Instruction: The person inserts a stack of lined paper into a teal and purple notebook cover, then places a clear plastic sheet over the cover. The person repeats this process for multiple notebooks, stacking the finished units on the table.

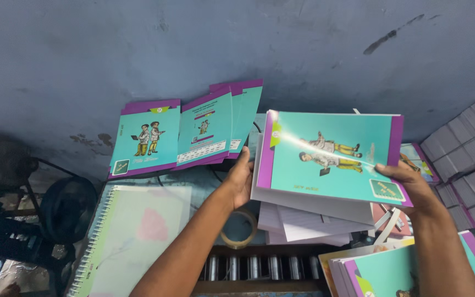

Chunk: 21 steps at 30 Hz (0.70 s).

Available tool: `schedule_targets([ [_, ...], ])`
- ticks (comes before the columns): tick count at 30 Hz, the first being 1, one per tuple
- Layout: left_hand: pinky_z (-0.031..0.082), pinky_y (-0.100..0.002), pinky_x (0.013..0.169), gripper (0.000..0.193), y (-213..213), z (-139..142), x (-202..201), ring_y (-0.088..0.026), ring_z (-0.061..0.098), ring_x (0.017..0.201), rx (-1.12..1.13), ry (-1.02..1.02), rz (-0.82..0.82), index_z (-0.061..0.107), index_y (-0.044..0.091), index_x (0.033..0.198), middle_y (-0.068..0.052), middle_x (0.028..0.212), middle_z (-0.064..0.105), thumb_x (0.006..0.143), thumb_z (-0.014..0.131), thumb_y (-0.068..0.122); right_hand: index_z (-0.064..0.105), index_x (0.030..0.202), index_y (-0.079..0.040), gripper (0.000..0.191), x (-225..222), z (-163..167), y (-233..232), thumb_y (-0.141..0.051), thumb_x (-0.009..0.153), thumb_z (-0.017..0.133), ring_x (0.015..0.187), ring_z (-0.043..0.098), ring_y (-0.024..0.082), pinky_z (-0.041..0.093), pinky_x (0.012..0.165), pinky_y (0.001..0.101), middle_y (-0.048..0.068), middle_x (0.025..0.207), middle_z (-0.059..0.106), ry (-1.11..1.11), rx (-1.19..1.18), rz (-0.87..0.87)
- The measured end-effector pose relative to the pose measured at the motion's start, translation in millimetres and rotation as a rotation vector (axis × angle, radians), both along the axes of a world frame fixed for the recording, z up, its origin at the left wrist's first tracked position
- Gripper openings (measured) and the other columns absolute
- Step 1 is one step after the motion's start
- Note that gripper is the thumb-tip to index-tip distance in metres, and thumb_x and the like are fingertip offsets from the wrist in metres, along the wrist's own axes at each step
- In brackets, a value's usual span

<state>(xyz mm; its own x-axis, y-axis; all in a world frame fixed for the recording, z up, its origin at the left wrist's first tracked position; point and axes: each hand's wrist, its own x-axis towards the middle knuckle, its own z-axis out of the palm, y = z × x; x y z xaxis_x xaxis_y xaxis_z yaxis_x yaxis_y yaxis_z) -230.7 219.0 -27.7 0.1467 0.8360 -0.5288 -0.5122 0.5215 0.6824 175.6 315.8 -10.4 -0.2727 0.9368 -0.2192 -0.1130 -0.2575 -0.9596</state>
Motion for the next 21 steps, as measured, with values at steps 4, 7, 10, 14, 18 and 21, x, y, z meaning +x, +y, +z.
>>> schedule_targets([
  [4, 0.049, -0.053, 0.103, 0.104, 0, 13, 0, -0.032, 0.061, 0.125, 0.047, -0.031, -0.036, 0.056, -0.001, 0.143, -0.023, 0.134, 0.064, 0.089, 0.032, 0.085, 0.050, 0.142, 0.008, 0.066, -6, -4, -4, -0.018, 0.086, 0.072, 0.080, 0.073, 0.020, 0.060, 0.068, 0.0285, 0.022, 0.106, 0.069, -0.019, -0.067, -0.033],
  [7, 0.048, -0.050, 0.106, 0.086, 1, 21, 9, -0.026, 0.060, 0.127, 0.094, 0.020, -0.009, 0.050, 0.014, 0.143, -0.015, 0.136, 0.062, 0.084, 0.047, 0.076, 0.049, 0.141, 0.008, 0.068, -12, -3, -6, -0.017, 0.082, 0.072, 0.087, 0.074, 0.021, 0.062, 0.077, 0.0296, 0.021, 0.109, 0.069, -0.020, -0.102, -0.035],
  [10, 0.054, -0.044, 0.105, 0.068, -3, 22, 12, -0.025, 0.066, 0.121, 0.105, 0.112, -0.004, 0.058, 0.003, 0.132, -0.017, 0.125, 0.069, 0.090, 0.064, 0.056, 0.049, 0.139, 0.010, 0.067, -20, -2, -12, -0.018, 0.083, 0.070, 0.091, 0.075, 0.024, 0.062, 0.080, 0.0312, 0.026, 0.111, 0.069, -0.052, -0.122, 0.000],
  [14, 0.056, -0.040, 0.096, 0.045, -8, 18, 16, -0.027, 0.070, 0.108, 0.257, 0.161, -0.030, 0.063, -0.007, 0.124, -0.019, 0.113, 0.072, 0.090, 0.069, 0.022, 0.051, 0.138, 0.009, 0.063, -26, 13, -17, -0.020, 0.085, 0.067, 0.093, 0.073, 0.028, 0.059, 0.082, 0.0346, 0.029, 0.112, 0.069, -0.215, -0.163, 0.046],
  [18, 0.054, -0.038, 0.093, 0.039, -5, 19, 20, -0.024, 0.070, 0.104, 0.254, 0.320, -0.051, 0.062, -0.007, 0.123, -0.018, 0.111, 0.073, 0.092, 0.063, 0.017, 0.052, 0.135, 0.003, 0.056, -32, 32, -18, -0.019, 0.086, 0.066, 0.095, 0.074, 0.027, 0.062, 0.084, 0.0360, 0.025, 0.109, 0.068, -0.316, -0.195, 0.102],
  [21, 0.052, -0.037, 0.095, 0.040, -7, 22, 22, -0.023, 0.068, 0.106, 0.280, 0.361, -0.046, 0.061, -0.006, 0.125, -0.017, 0.114, 0.071, 0.092, 0.062, 0.016, 0.056, 0.130, 0.003, 0.051, -35, 39, -17, -0.020, 0.086, 0.065, 0.089, 0.074, 0.021, 0.063, 0.078, 0.0336, 0.018, 0.103, 0.071, -0.423, -0.237, 0.110],
])
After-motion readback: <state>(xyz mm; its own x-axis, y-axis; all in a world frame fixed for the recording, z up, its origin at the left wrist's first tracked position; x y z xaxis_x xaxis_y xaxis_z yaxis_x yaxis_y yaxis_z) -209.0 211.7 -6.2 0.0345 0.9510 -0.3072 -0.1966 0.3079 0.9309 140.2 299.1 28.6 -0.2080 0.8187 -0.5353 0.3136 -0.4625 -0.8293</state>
